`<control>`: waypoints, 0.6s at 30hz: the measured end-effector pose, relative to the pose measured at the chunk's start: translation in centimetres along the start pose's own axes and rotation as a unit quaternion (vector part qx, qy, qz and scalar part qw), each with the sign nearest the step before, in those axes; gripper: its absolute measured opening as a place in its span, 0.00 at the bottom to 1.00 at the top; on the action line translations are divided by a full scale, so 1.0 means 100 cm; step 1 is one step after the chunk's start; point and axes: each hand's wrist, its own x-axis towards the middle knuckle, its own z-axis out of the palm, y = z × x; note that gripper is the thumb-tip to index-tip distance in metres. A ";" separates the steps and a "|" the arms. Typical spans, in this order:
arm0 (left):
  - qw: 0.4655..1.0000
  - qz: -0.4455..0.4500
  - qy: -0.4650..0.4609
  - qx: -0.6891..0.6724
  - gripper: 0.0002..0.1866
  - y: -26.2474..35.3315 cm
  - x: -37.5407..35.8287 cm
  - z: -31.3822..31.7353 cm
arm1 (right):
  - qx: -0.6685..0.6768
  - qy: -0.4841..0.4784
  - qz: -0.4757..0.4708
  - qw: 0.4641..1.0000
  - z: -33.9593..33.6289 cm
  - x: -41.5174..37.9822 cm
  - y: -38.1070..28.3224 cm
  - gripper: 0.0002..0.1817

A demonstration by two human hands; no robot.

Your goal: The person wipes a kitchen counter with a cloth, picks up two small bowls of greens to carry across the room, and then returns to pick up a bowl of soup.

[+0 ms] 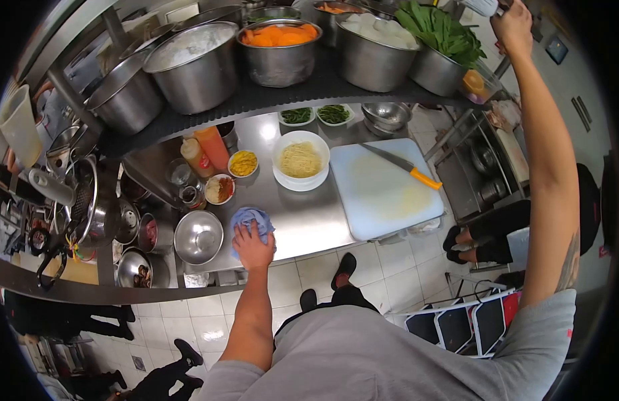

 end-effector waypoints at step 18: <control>1.000 0.006 0.015 0.013 0.35 -0.003 0.000 0.000 | 0.416 -0.009 0.053 0.908 -0.045 -0.071 -0.005 0.36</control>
